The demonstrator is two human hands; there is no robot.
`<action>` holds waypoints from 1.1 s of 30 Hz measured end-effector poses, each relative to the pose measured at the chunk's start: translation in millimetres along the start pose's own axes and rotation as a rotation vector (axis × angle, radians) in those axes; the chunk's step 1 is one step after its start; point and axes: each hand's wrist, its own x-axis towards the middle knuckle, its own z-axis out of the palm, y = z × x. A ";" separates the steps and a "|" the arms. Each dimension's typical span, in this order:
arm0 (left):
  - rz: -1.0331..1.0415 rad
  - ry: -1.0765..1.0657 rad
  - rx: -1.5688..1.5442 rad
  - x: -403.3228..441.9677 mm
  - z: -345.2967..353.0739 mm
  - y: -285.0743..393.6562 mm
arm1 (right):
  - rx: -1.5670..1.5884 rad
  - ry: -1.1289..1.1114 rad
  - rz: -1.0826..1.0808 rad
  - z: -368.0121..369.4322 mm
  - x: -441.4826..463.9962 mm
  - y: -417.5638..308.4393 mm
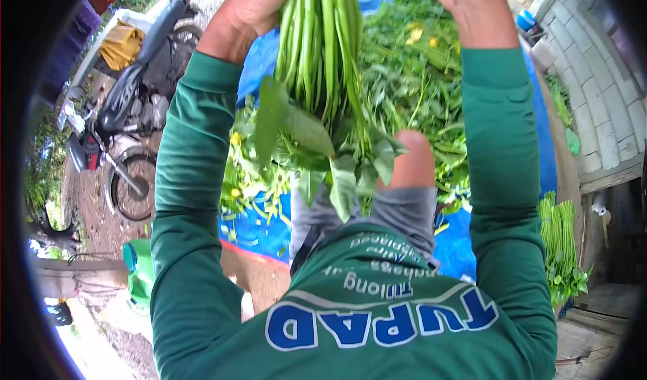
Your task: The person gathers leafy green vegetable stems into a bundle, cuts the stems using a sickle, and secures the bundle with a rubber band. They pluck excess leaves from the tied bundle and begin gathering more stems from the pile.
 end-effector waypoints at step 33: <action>0.307 -0.208 -0.067 93.3 67.2 91.2 | 0.243 -0.077 0.193 -41.4 20.5 -11.1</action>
